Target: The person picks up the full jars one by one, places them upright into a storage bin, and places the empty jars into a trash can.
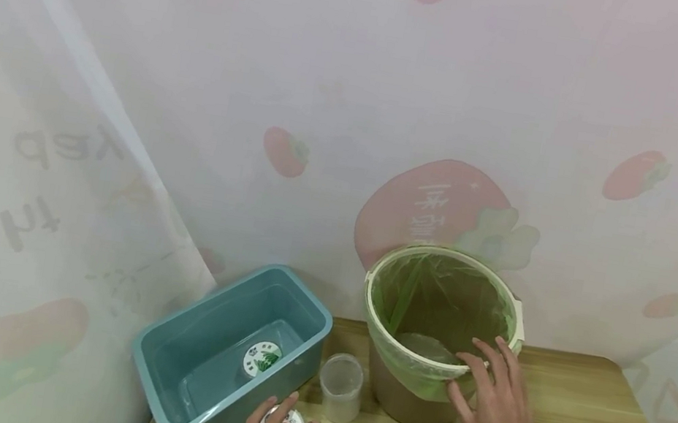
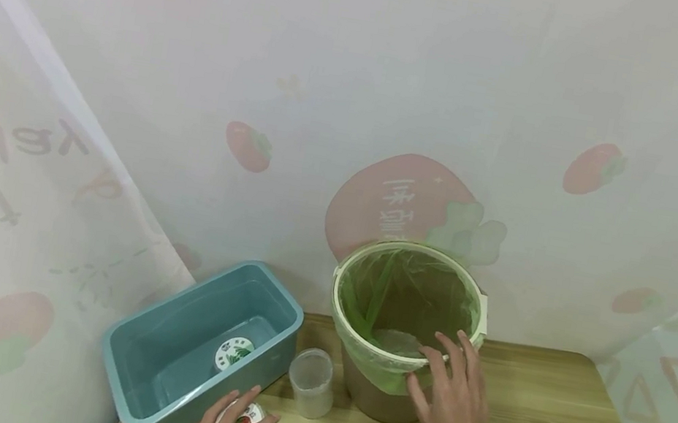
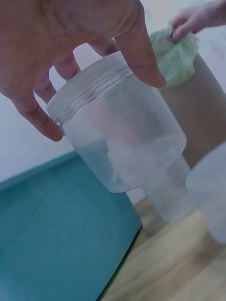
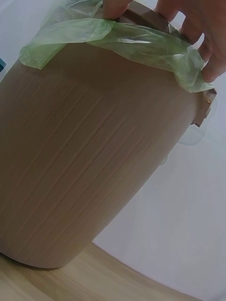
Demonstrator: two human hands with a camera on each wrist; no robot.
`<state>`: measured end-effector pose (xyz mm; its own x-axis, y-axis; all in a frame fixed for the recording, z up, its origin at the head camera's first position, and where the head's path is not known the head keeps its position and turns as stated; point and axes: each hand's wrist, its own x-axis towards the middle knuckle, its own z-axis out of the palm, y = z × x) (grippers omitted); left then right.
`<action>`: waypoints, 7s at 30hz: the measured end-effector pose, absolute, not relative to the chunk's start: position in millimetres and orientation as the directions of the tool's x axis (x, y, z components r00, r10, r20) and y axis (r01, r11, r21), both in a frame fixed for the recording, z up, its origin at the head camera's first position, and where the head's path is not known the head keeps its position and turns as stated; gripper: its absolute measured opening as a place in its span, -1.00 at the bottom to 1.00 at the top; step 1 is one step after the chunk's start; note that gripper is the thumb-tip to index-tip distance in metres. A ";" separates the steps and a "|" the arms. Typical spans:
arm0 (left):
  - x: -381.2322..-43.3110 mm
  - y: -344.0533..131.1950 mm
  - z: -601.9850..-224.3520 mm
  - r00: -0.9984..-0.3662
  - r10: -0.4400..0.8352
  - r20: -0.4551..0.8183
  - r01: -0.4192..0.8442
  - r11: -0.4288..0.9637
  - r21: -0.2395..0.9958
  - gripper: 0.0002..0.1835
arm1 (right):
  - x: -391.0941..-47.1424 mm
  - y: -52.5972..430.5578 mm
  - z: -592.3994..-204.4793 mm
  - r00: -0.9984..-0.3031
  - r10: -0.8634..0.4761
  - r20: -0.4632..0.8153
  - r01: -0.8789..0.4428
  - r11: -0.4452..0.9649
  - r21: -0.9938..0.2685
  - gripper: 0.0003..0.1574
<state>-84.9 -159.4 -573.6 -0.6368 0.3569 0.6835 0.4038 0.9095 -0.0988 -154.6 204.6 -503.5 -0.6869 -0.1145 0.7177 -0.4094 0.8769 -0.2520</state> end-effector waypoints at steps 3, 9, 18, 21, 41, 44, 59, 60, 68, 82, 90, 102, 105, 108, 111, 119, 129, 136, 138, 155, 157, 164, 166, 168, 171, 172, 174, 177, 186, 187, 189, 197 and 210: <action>-83.2 -154.8 -563.1 -0.681 0.345 0.646 0.417 0.908 -0.045 -0.34 | -154.4 203.8 -503.4 -0.690 -0.112 0.715 -0.408 0.876 -0.256 -0.46; -86.4 -148.7 -542.1 -0.666 0.355 0.656 0.471 0.882 0.000 -0.32 | -154.4 203.7 -503.6 -0.688 -0.107 0.718 -0.408 0.875 -0.260 -0.46; -89.9 -140.4 -497.6 -0.605 0.371 0.704 0.563 0.825 0.050 -0.40 | -155.2 204.2 -504.7 -0.681 -0.106 0.725 -0.418 0.868 -0.266 -0.47; -92.3 -138.0 -482.8 -0.588 0.358 0.726 0.592 0.802 0.084 -0.40 | -155.3 204.3 -505.5 -0.681 -0.107 0.725 -0.421 0.867 -0.268 -0.47; -109.8 -94.8 -431.4 -0.572 0.282 0.770 0.645 0.735 0.210 -0.43 | -154.2 203.2 -506.0 -0.686 -0.109 0.720 -0.426 0.862 -0.276 -0.46; -113.7 -87.5 -426.0 -0.570 0.267 0.777 0.652 0.722 0.231 -0.43 | -153.5 202.5 -506.0 -0.690 -0.102 0.717 -0.423 0.860 -0.285 -0.47; -151.7 -53.1 -407.0 -0.581 0.274 0.766 0.683 0.676 0.276 -0.20 | -154.6 203.8 -506.8 -0.677 -0.110 0.728 -0.438 0.855 -0.278 -0.51; -155.0 -50.5 -406.3 -0.587 0.278 0.761 0.681 0.678 0.278 -0.21 | -155.0 204.2 -507.1 -0.672 -0.114 0.731 -0.443 0.854 -0.274 -0.52; -178.0 -32.7 -404.2 -0.605 0.307 0.734 0.666 0.701 0.255 -0.19 | -157.2 205.0 -508.6 -0.645 -0.127 0.754 -0.467 0.846 -0.257 -0.40; -212.0 -12.2 -405.6 -0.630 0.374 0.681 0.640 0.746 0.183 -0.22 | -155.8 203.8 -509.6 -0.660 -0.129 0.740 -0.457 0.851 -0.260 -0.49; -227.7 -1.8 -404.2 -0.664 0.404 0.629 0.609 0.780 0.143 -0.24 | -154.6 203.8 -507.7 -0.690 -0.119 0.714 -0.427 0.863 -0.269 -0.45; -237.0 18.7 -406.1 -0.831 0.427 0.357 0.522 0.819 0.237 -0.25 | -153.8 207.3 -511.6 -0.691 -0.116 0.714 -0.422 0.866 -0.268 -0.46; -238.7 23.6 -404.1 -0.854 0.433 0.287 0.501 0.833 0.234 -0.25 | -153.9 208.8 -510.8 -0.685 -0.118 0.719 -0.427 0.865 -0.264 -0.45; -240.2 28.2 -401.7 -0.867 0.440 0.232 0.486 0.849 0.206 -0.27 | -154.3 210.2 -509.1 -0.676 -0.114 0.728 -0.429 0.864 -0.264 -0.46; -240.4 32.1 -400.4 -0.885 0.435 0.165 0.461 0.869 0.180 -0.29 | -153.6 210.2 -508.3 -0.681 -0.106 0.724 -0.423 0.865 -0.271 -0.45; -242.0 37.7 -404.1 -0.915 0.401 0.048 0.403 0.907 0.119 -0.28 | -154.3 209.1 -509.2 -0.699 -0.099 0.708 -0.402 0.873 -0.275 -0.46; -241.7 35.0 -405.9 -0.913 0.406 0.040 0.407 0.900 0.153 -0.37 | -156.1 208.9 -510.0 -0.683 -0.116 0.721 -0.426 0.865 -0.265 -0.47; -236.8 24.8 -403.8 -0.878 0.447 0.172 0.470 0.874 0.122 -0.44 | -157.4 210.8 -508.4 -0.666 -0.123 0.735 -0.449 0.854 -0.264 -0.50; -234.4 20.3 -403.3 -0.864 0.460 0.207 0.488 0.865 0.114 -0.45 | -157.3 211.0 -508.1 -0.666 -0.121 0.736 -0.450 0.852 -0.268 -0.49; -200.3 -19.9 -397.4 -0.726 0.510 0.461 0.581 0.814 0.016 -0.51 | -155.9 217.1 -508.6 -0.664 -0.108 0.740 -0.449 0.849 -0.279 -0.52; -195.3 -24.9 -396.9 -0.719 0.511 0.470 0.581 0.814 0.004 -0.51 | -156.1 216.8 -508.7 -0.664 -0.109 0.739 -0.450 0.848 -0.279 -0.51; -176.7 -43.8 -406.4 -0.714 0.527 0.461 0.603 0.798 0.020 -0.48 | -155.5 215.3 -508.9 -0.665 -0.106 0.740 -0.449 0.848 -0.282 -0.54; -170.6 -48.4 -411.5 -0.708 0.533 0.464 0.607 0.794 0.015 -0.49 | -154.9 215.1 -508.9 -0.663 -0.108 0.741 -0.453 0.846 -0.281 -0.52; -164.4 -52.0 -416.5 -0.698 0.543 0.467 0.618 0.786 0.010 -0.48 | -154.3 215.3 -508.8 -0.661 -0.106 0.743 -0.453 0.846 -0.283 -0.53; -156.5 -56.1 -424.6 -0.692 0.557 0.459 0.631 0.776 0.009 -0.48 | -153.9 215.5 -508.4 -0.663 -0.098 0.742 -0.449 0.845 -0.290 -0.52; -154.2 -57.4 -427.5 -0.696 0.559 0.450 0.632 0.774 0.017 -0.47 | -153.8 215.5 -508.2 -0.665 -0.097 0.741 -0.447 0.846 -0.290 -0.52; -149.8 -60.2 -433.7 -0.715 0.557 0.423 0.626 0.779 0.032 -0.48 | -153.7 215.3 -508.0 -0.668 -0.098 0.738 -0.444 0.848 -0.289 -0.51; -144.6 -64.4 -446.0 -0.742 0.551 0.382 0.615 0.786 0.060 -0.48 | -153.6 215.2 -507.6 -0.670 -0.103 0.735 -0.442 0.851 -0.284 -0.51; -132.8 -78.3 -490.4 -0.765 0.578 0.283 0.628 0.766 0.133 -0.50 | -153.8 214.4 -506.4 -0.672 -0.092 0.735 -0.432 0.855 -0.287 -0.51; -131.8 -79.5 -495.6 -0.769 0.581 0.266 0.628 0.765 0.143 -0.50 | -153.8 214.3 -506.3 -0.672 -0.090 0.735 -0.431 0.855 -0.289 -0.52; -130.5 -81.2 -505.7 -0.777 0.586 0.230 0.623 0.767 0.153 -0.48 | -153.9 214.3 -506.0 -0.672 -0.087 0.735 -0.430 0.854 -0.292 -0.52; -123.8 -89.4 -547.7 -0.783 0.616 0.093 0.622 0.764 0.173 -0.31 | -153.1 213.8 -506.2 -0.681 -0.086 0.728 -0.423 0.857 -0.295 -0.50; -115.7 -92.7 -607.1 -0.802 0.597 -0.029 0.579 0.788 0.209 -0.23 | -152.7 214.1 -506.6 -0.686 -0.094 0.722 -0.422 0.859 -0.290 -0.48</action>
